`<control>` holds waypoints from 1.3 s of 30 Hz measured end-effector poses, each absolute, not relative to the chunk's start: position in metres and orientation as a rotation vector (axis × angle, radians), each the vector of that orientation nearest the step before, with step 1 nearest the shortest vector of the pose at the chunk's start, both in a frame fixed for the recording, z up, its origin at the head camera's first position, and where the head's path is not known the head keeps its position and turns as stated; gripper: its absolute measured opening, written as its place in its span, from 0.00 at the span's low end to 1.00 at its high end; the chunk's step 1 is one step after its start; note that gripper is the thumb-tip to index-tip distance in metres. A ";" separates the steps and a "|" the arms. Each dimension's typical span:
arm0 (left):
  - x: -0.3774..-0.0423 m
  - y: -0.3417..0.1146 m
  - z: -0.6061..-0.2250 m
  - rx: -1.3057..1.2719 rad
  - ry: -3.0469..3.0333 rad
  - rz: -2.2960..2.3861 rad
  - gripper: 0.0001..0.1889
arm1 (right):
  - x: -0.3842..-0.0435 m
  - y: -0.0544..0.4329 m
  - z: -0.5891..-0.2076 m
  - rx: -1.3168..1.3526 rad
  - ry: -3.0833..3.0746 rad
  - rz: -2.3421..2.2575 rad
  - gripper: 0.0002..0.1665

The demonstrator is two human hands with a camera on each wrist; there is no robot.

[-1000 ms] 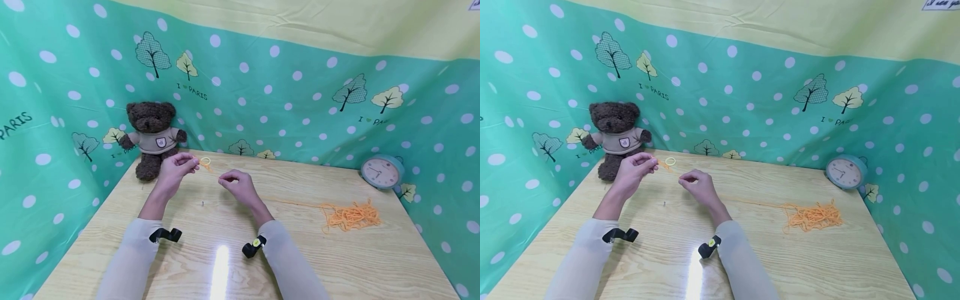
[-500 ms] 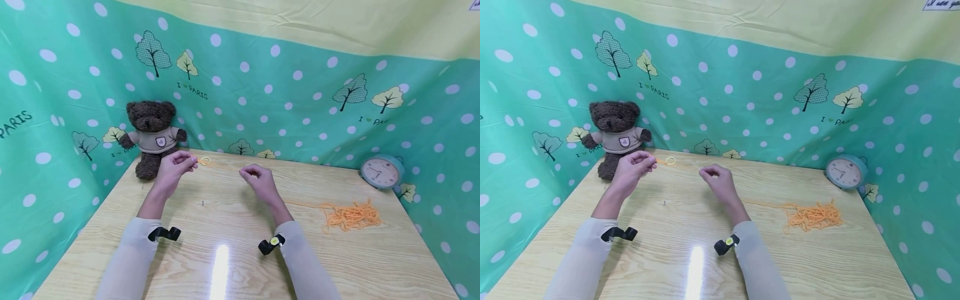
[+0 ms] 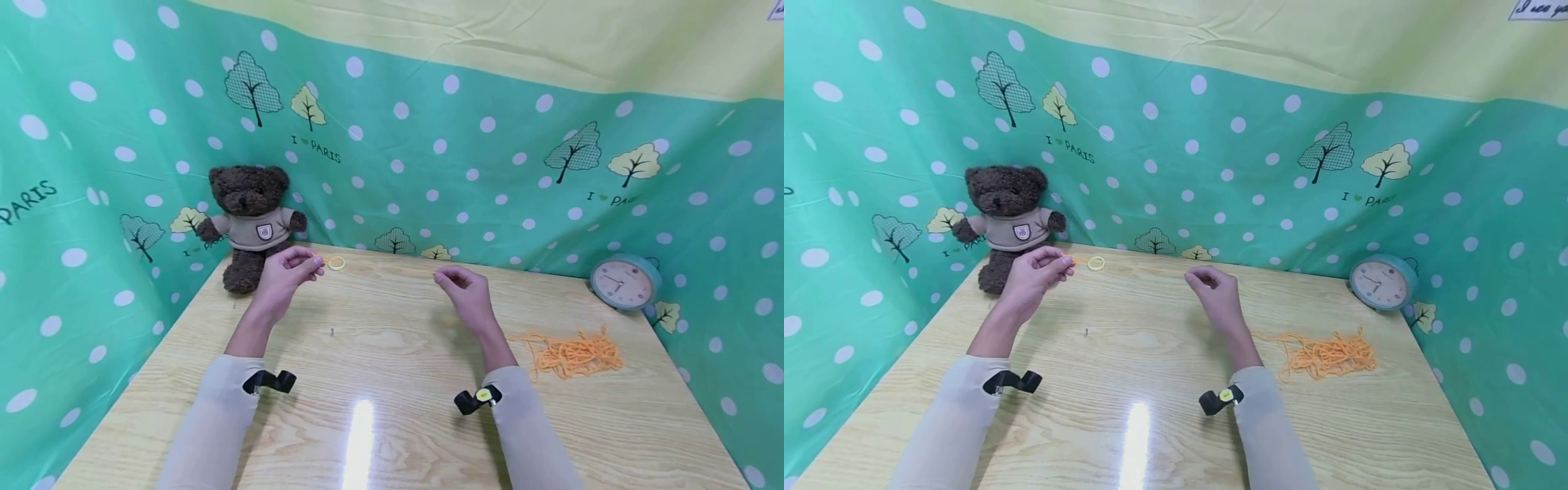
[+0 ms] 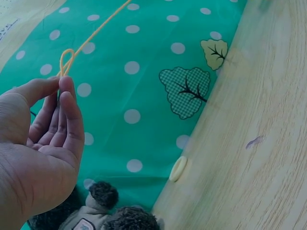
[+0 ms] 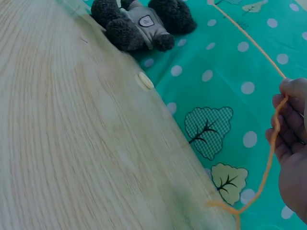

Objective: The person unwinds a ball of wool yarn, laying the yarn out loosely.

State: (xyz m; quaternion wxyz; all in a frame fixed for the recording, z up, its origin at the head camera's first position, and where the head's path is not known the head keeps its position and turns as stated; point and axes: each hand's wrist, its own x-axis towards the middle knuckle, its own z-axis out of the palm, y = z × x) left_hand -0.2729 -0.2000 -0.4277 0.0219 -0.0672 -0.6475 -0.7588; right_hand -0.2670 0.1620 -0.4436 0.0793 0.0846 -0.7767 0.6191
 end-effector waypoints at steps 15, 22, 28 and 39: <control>-0.271 -0.195 -0.429 -0.244 -1.996 -2.346 0.04 | -0.262 0.183 -0.444 0.221 -2.359 1.807 0.24; -0.273 -0.198 -0.428 -0.168 -1.977 -2.326 0.05 | -0.258 0.200 -0.445 0.184 -2.350 1.779 0.25; -0.273 -0.200 -0.428 -0.154 -1.999 -2.323 0.11 | -0.255 0.228 -0.440 0.121 -2.358 1.726 0.28; -0.273 -0.199 -0.429 -0.168 -2.015 -2.306 0.07 | -0.247 0.266 -0.438 0.089 -2.352 1.631 0.23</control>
